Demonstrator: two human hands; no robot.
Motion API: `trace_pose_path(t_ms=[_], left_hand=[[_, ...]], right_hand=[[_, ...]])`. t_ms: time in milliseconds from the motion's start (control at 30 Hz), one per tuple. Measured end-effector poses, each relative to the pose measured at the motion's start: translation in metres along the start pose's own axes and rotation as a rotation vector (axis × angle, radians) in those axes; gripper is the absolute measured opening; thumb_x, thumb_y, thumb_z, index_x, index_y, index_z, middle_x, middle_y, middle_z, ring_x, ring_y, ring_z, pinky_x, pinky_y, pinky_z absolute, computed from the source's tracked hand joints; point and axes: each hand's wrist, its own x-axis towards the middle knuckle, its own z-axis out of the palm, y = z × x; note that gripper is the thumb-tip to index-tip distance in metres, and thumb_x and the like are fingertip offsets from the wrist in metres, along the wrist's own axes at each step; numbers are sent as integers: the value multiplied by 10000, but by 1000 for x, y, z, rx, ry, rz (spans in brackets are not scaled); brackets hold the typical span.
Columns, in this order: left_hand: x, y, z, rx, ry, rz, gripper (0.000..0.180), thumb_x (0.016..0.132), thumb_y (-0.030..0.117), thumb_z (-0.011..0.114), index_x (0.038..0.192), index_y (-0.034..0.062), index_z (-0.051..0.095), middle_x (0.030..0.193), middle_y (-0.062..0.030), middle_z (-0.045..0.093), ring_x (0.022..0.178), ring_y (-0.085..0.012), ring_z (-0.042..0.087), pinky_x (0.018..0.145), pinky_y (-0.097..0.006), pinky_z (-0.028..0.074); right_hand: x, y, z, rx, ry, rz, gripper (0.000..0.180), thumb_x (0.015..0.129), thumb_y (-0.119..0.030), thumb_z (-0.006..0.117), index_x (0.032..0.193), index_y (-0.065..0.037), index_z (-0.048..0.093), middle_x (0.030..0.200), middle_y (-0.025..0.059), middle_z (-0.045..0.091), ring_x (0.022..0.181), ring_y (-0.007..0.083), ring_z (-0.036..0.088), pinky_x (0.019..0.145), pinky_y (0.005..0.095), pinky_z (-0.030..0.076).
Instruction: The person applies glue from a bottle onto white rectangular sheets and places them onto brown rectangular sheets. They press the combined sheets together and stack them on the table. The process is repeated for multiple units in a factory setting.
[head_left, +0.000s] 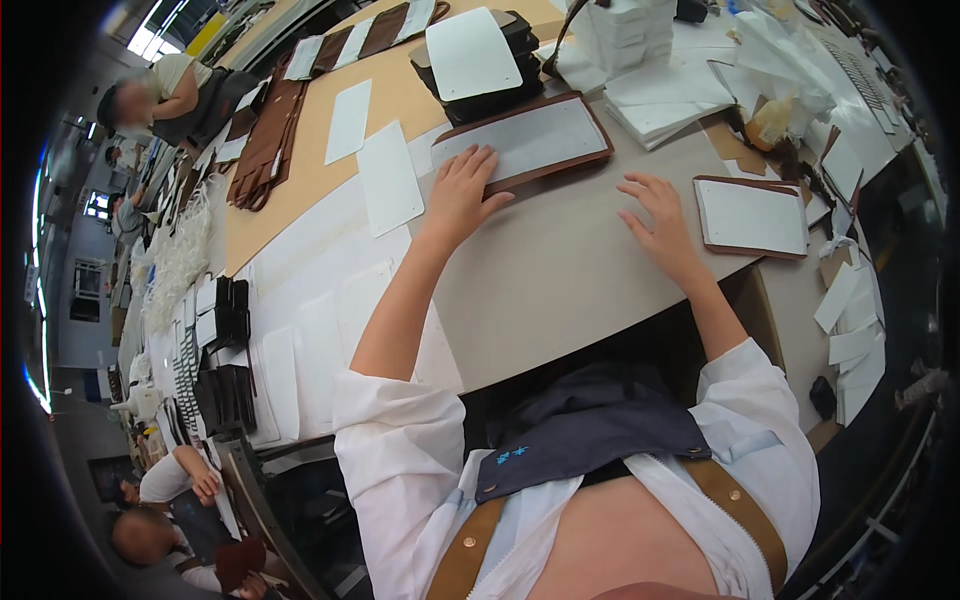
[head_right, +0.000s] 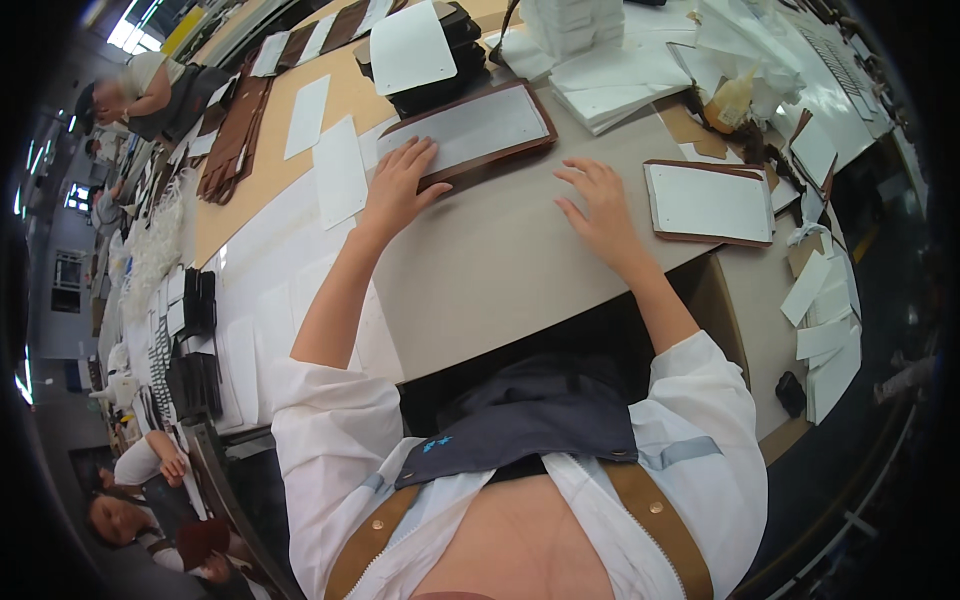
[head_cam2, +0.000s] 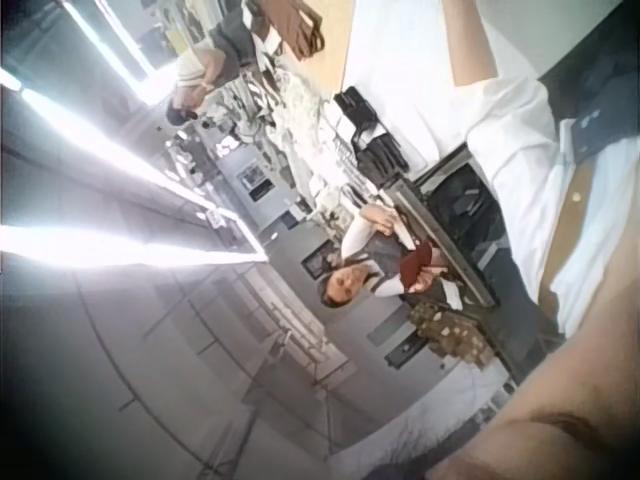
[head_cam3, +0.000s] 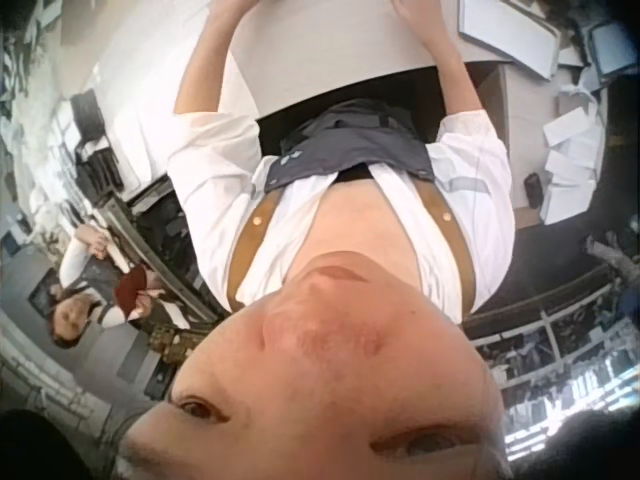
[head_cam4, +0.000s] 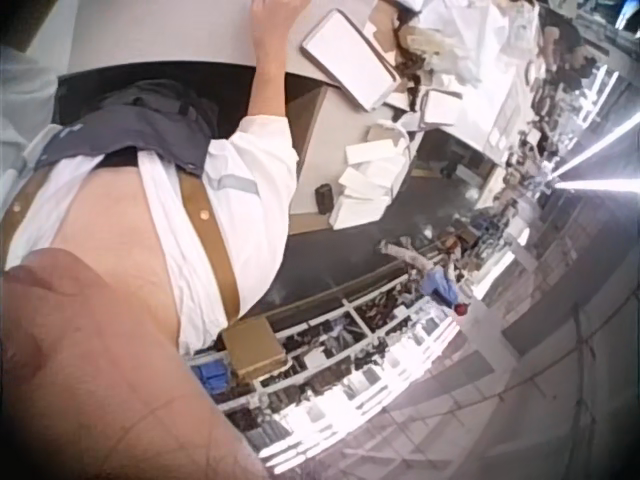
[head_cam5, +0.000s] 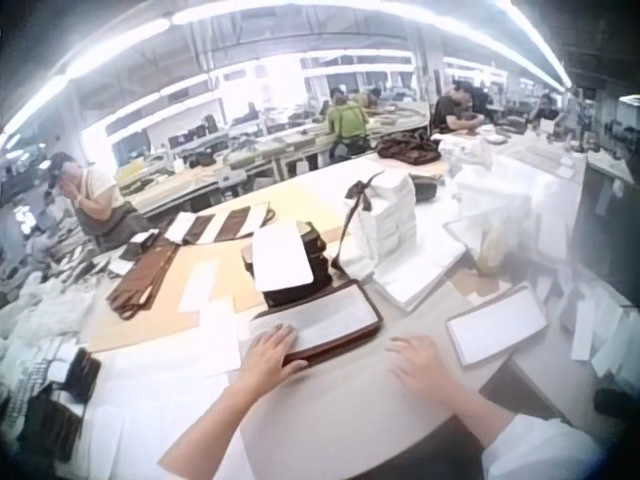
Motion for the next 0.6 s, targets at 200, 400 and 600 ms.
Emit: trace_pose_path(t_ms=[200,400,600], left_hand=[[19,-1,-5,-117,-95,-57,499,855,359,792,1236,69,648,1307,-94,628,1210,-316,588,1021,-430,473],[22,-5,-9,-104,-122,-14,437,858,320,788,1198,73,669,1264,-92,652,1175,-307,613,989,-427,500],[13,0,4,101,-68,130,382,863,202,751,1210,71,660,1256,-100,672,1151,-276,648,902,-384,567]], right_hand=[[-1,-4,28,87,-43,-13,325,870,-100,717,1185,-47,660,1280,125,605,1260,326,517,1080,466,383],[-18,-8,36,110,-73,4,288,857,-67,706,1141,-38,664,1260,132,606,1236,333,532,1072,452,400],[-19,-6,36,101,-61,-4,268,858,-70,708,1121,-35,666,1253,130,610,1226,334,541,1059,440,416]])
